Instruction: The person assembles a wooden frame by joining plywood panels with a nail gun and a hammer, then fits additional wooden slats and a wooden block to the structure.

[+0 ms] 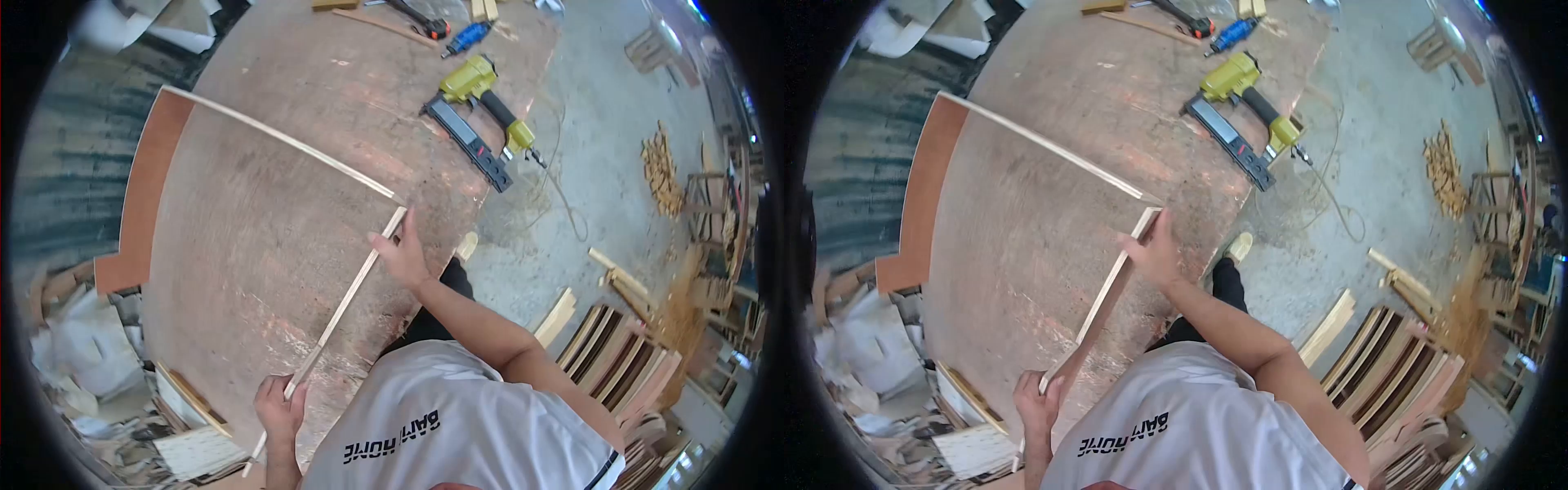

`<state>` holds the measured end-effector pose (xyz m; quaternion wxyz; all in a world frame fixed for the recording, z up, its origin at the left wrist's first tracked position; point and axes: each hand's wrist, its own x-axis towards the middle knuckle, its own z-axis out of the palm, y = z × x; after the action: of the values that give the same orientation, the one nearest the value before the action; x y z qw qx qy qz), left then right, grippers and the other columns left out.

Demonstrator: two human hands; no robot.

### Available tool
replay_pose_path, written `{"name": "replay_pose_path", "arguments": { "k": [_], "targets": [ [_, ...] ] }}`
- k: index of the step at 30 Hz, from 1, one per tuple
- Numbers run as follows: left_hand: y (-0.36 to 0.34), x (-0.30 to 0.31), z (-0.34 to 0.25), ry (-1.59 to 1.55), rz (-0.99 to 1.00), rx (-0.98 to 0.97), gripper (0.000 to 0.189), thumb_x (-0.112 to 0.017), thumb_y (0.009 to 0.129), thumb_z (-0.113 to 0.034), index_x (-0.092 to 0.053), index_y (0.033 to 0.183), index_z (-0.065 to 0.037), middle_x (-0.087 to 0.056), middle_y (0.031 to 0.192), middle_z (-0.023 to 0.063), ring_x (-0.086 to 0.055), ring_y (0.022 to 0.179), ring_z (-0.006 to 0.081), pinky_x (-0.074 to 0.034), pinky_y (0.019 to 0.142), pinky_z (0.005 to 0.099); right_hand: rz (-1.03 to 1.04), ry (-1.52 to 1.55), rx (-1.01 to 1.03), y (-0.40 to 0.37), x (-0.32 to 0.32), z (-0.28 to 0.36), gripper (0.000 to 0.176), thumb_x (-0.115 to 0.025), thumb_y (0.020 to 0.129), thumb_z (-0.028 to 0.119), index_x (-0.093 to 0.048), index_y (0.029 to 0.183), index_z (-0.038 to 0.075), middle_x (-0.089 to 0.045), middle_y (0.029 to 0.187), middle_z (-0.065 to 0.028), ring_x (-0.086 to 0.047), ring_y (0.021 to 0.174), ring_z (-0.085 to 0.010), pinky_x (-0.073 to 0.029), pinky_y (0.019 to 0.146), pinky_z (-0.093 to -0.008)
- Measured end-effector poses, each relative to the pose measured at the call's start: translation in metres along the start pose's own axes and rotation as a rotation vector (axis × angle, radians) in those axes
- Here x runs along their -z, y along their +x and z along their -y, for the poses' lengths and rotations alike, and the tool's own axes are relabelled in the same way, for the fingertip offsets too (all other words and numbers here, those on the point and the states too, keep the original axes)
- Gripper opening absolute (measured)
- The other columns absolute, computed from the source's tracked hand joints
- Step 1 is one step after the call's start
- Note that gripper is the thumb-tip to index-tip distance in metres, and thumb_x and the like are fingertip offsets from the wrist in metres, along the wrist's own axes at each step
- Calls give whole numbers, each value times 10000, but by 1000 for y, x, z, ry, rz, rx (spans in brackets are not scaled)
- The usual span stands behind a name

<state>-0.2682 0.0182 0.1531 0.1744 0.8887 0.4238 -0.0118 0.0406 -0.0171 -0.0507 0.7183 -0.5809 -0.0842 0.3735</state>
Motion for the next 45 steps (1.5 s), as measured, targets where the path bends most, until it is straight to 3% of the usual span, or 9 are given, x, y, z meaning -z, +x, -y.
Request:
{"name": "replay_pose_path", "arguments": {
  "k": [2, 7, 9, 13, 16, 25, 31, 34, 45],
  "targets": [
    [21, 10, -7, -61, 159, -39, 392, -816, 673, -172, -686, 1001, -1, -648, 913, 155, -638, 853, 337, -520, 723, 399, -76, -139, 8, 2, -5, 1, 957, -743, 800, 219, -143, 1474, -100, -377, 1431, -275, -424, 1333, -333, -350, 1104, -409],
    [125, 12, -31, -452, 371, -120, 527, -815, 649, -127, -651, 1137, -12, -638, 1104, 157, -615, 1029, 345, -498, 862, 424, -116, -154, 54, 3, -11, 2, 1101, -718, 788, 302, -3, 1477, -173, -80, 1558, -381, -67, 1492, -445, -122, 1221, -410],
    [196, -4, -76, -73, 160, -505, 502, -821, 668, -120, -650, 1131, -28, -632, 1139, 157, -602, 1064, 367, -487, 896, 447, -82, -247, -15, -2, -6, 12, 1128, -716, 798, 318, 41, 1467, -185, -19, 1558, -395, -25, 1492, -456, -106, 1224, -425],
    [323, -44, -167, 183, 223, -1031, 497, -818, 661, -133, -661, 1126, -57, -650, 1124, 147, -616, 1079, 368, -512, 891, 454, -25, -337, -38, -7, 2, 14, 1126, -709, 805, 304, 63, 1469, -175, 22, 1554, -399, -1, 1490, -466, -99, 1221, -448],
    [379, -98, -171, 466, 658, -1087, 514, -801, 615, -115, -680, 1114, -96, -663, 1078, 87, -638, 1001, 299, -533, 836, 402, -14, -318, 25, -12, 7, 11, 1109, -701, 809, 273, 71, 1472, -167, 27, 1553, -400, 4, 1486, -479, -94, 1219, -462],
    [387, -107, -170, 178, 696, -1085, 446, -752, 597, -79, -730, 1037, -139, -683, 1004, 29, -646, 900, 247, -546, 750, 373, -30, -311, 71, -13, 1, 14, 1076, -689, 834, 244, 75, 1482, -149, 27, 1553, -400, 6, 1481, -495, -98, 1213, -473],
    [388, -107, -171, 166, 715, -1091, 450, -747, 599, -90, -729, 1047, -129, -689, 1013, 32, -647, 911, 252, -545, 752, 378, -55, -289, 55, -9, -2, 18, 1057, -706, 823, 227, 22, 1489, -150, 7, 1555, -394, -31, 1484, -487, -124, 1212, -458],
    [388, -107, -172, 205, 713, -1100, 501, -735, 615, -80, -717, 1106, -185, -670, 1023, -21, -629, 930, 205, -540, 765, 359, -74, -247, 52, -8, -2, 20, 1053, -717, 812, 213, 0, 1501, -135, -6, 1561, -385, -50, 1488, -473, -134, 1211, -454],
    [390, -108, -166, 165, 748, -1129, 529, -735, 586, -78, -723, 1110, -150, -708, 1116, 7, -660, 991, 245, -558, 802, 380, -162, -225, 133, -2, -11, 17, 1045, -765, 764, 153, -88, 1510, -121, -60, 1560, -386, -106, 1483, -475, -168, 1198, -458]
  ]
}}
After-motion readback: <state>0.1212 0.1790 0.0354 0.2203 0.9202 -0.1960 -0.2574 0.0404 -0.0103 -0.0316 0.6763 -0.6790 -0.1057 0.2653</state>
